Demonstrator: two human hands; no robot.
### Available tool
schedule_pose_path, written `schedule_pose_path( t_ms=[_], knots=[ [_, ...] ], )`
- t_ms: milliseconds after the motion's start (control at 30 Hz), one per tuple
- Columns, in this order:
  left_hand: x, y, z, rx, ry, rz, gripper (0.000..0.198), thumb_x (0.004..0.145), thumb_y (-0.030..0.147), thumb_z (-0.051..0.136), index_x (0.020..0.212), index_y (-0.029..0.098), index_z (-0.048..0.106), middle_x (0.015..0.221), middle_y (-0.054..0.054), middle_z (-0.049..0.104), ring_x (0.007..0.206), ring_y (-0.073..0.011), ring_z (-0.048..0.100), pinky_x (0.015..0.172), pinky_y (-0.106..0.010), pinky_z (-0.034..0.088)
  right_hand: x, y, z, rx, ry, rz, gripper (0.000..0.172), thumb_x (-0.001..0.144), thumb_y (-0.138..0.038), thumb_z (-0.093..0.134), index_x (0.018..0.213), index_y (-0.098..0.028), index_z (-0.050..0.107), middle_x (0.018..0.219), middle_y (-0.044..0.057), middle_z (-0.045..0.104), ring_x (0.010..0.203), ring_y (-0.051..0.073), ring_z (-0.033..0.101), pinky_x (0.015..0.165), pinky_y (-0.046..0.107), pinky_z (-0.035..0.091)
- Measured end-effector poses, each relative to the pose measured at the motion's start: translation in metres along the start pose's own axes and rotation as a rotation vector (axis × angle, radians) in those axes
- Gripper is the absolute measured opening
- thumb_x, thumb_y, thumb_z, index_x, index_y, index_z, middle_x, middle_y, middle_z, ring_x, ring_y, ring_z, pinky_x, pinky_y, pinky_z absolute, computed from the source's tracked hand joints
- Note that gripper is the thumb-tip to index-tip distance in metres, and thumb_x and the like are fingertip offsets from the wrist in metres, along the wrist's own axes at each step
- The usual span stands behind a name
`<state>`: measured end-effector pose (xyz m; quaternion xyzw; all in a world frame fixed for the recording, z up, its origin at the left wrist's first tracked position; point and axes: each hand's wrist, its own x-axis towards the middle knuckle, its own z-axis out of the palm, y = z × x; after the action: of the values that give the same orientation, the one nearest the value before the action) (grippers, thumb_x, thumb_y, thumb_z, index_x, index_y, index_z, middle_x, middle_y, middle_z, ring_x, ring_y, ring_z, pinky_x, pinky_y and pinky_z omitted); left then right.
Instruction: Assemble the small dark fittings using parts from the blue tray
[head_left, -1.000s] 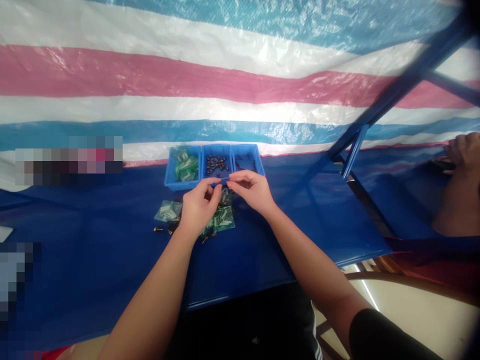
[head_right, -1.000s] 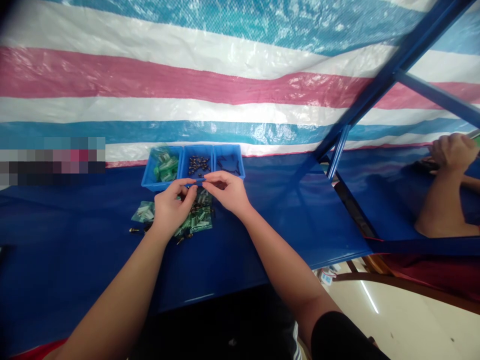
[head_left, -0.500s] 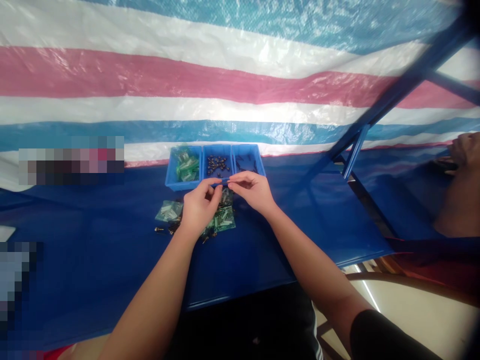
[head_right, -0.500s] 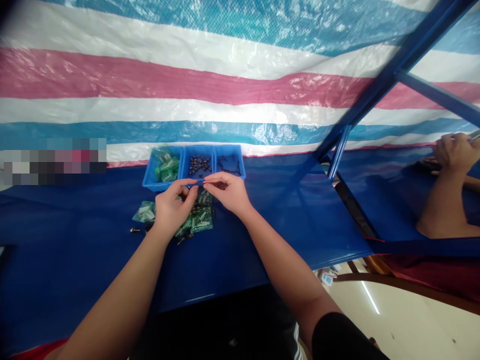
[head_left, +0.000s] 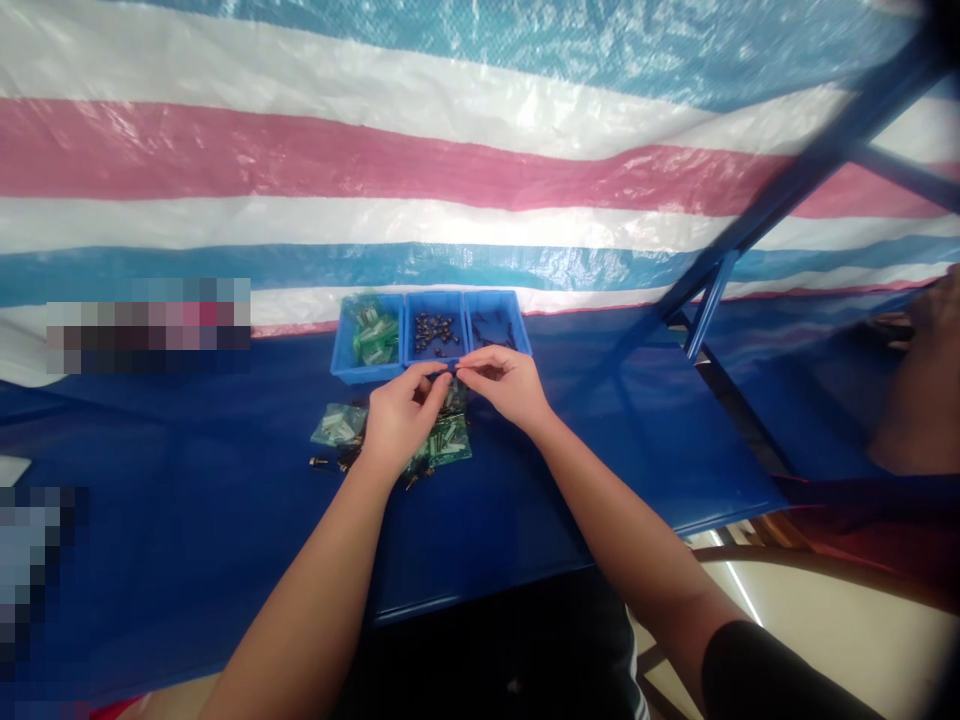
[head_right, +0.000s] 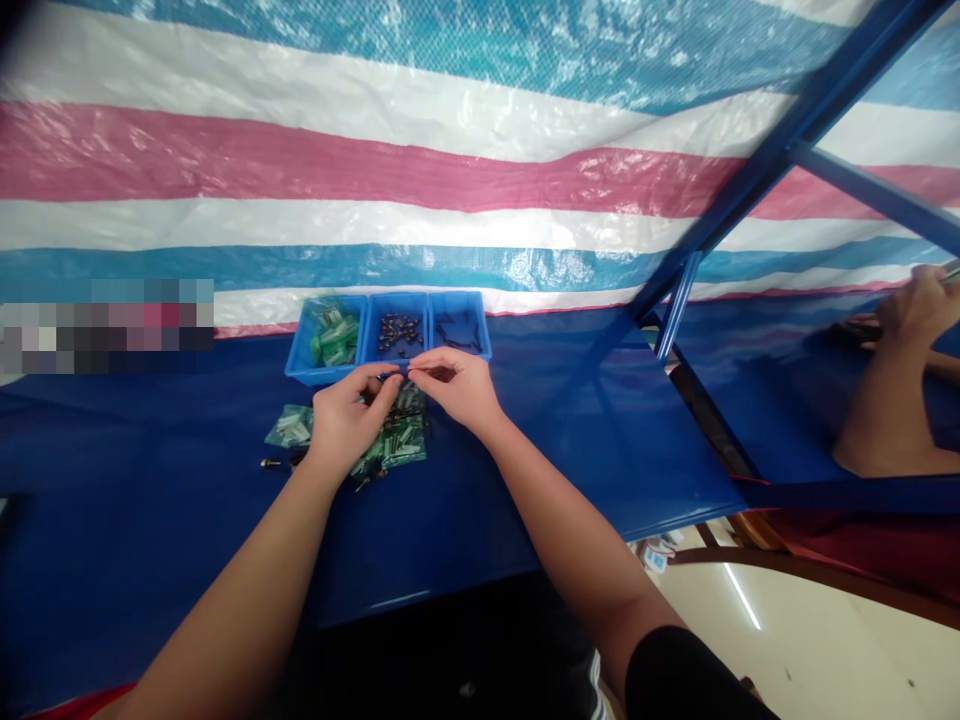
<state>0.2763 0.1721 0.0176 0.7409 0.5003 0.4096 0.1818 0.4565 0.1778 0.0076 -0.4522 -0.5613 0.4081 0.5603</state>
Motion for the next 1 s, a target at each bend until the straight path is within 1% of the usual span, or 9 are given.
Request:
schedule_pose_path(
  t_ms=[133,300,500,667,767,900,1000],
  knots=[
    [0.0003,-0.0015,0.0001,0.005,0.022,0.028,0.027,0.094,0.04,0.061,0.107,0.019,0.073,0.059,0.006,0.055,0.055,-0.0088,0.052,0.061,-0.02,0.043,0.0002,0.0007,0.001,0.056,-0.014,0.022,0.028,0.073,-0.04,0.082,0.09,-0.019,0.076,0.094,0.006,0.077,0.082,0.018,0.072,0.077,0.031,0.061],
    [-0.0003,-0.003,0.0016,0.008,0.043,0.039,0.026,0.093,0.038,0.061,0.107,0.019,0.072,0.059,0.006,0.053,0.055,-0.0083,0.051,0.061,-0.019,0.043,0.0002,0.0017,0.0015,0.118,-0.024,0.06,0.029,0.072,-0.04,0.083,0.092,-0.019,0.076,0.089,0.005,0.077,0.08,0.017,0.072,0.077,0.032,0.06],
    [-0.0011,-0.0044,0.003,-0.015,0.033,0.042,0.023,0.092,0.037,0.063,0.105,0.019,0.072,0.06,0.006,0.052,0.056,-0.008,0.05,0.062,-0.019,0.043,0.0015,0.0037,0.0002,0.077,-0.014,0.006,0.024,0.074,-0.037,0.082,0.09,-0.02,0.076,0.094,0.005,0.076,0.082,0.017,0.072,0.075,0.031,0.059],
    [-0.0009,-0.0033,0.0016,-0.023,0.001,0.019,0.026,0.092,0.037,0.064,0.109,0.02,0.072,0.062,0.006,0.056,0.057,-0.0082,0.053,0.063,-0.019,0.043,0.0011,-0.0002,-0.0012,0.029,-0.021,-0.014,0.022,0.076,-0.037,0.081,0.089,-0.02,0.076,0.094,0.006,0.077,0.082,0.017,0.072,0.074,0.031,0.059],
    [-0.0007,-0.0016,0.0006,-0.017,-0.003,0.009,0.027,0.092,0.039,0.063,0.108,0.019,0.072,0.061,0.005,0.058,0.057,-0.0089,0.054,0.063,-0.02,0.044,0.0007,-0.0021,-0.0012,0.022,-0.019,-0.013,0.021,0.075,-0.037,0.081,0.087,-0.02,0.076,0.093,0.006,0.077,0.079,0.017,0.071,0.073,0.031,0.059],
    [-0.0007,-0.0004,0.0001,-0.004,0.01,0.014,0.026,0.093,0.04,0.062,0.104,0.019,0.073,0.061,0.005,0.057,0.056,-0.0092,0.053,0.062,-0.02,0.043,0.0011,-0.0032,-0.0004,0.037,-0.005,0.011,0.024,0.073,-0.039,0.083,0.086,-0.02,0.076,0.092,0.006,0.077,0.08,0.018,0.071,0.074,0.032,0.059],
    [-0.0006,-0.001,0.0003,0.0,0.017,0.022,0.027,0.094,0.039,0.061,0.105,0.019,0.073,0.06,0.005,0.057,0.055,-0.0088,0.052,0.062,-0.02,0.043,0.0014,-0.0046,-0.0001,0.06,-0.019,0.075,0.03,0.071,-0.042,0.083,0.089,-0.02,0.076,0.091,0.006,0.077,0.079,0.017,0.071,0.074,0.032,0.059]
  ],
)
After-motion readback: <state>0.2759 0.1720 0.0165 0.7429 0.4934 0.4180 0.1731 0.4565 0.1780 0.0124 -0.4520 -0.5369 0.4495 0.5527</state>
